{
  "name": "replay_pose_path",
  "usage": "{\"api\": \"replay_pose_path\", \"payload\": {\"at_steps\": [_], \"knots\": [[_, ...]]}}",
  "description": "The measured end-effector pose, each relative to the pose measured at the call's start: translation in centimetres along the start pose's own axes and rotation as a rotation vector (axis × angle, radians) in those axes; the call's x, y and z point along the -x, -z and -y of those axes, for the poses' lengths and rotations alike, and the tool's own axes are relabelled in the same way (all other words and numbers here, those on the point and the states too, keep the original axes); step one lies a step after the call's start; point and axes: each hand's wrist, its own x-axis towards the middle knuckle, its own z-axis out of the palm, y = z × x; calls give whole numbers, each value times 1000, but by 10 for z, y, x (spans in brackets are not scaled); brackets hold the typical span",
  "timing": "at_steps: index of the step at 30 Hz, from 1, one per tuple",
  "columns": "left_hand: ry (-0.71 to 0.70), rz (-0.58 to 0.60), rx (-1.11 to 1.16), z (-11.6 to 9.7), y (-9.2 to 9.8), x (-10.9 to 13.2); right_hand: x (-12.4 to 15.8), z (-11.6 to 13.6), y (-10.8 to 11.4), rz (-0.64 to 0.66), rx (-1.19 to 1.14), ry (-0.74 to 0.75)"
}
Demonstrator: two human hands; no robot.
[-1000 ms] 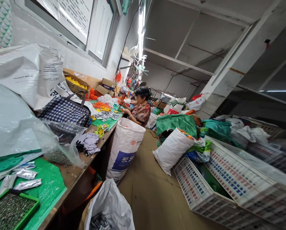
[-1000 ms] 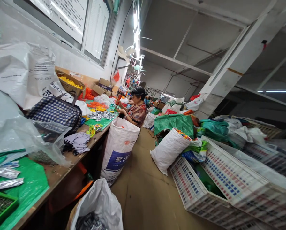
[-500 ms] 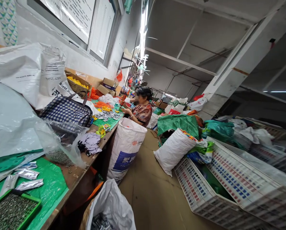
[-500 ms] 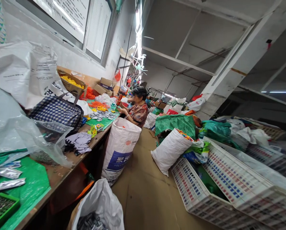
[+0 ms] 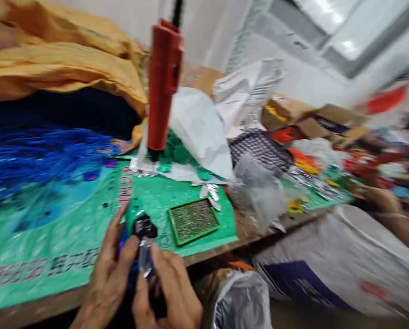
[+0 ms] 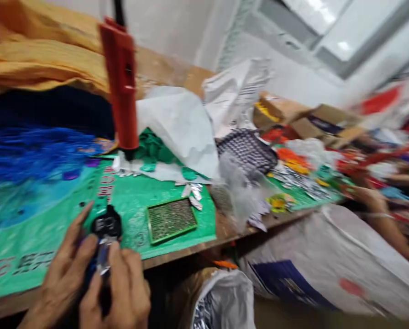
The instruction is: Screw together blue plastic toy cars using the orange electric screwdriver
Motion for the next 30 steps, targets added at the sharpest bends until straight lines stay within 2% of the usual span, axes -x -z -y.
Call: {"api": "replay_pose_path", "payload": {"at_steps": [2, 7, 15, 20, 30], "knots": [[22, -38, -34, 1, 0, -2, -5, -4, 2, 28, -57, 19], [29, -7, -11, 0, -6, -7, -12, -10, 8, 96, -96, 26], [93, -57, 63, -5, -4, -8, -2, -14, 0, 125, -417, -225], [107, -61, 74, -3, -5, -7, 5, -18, 5, 142, -430, -312], [108, -33, 35, -5, -9, -5, 8, -15, 4, 160, -479, -318]]}}
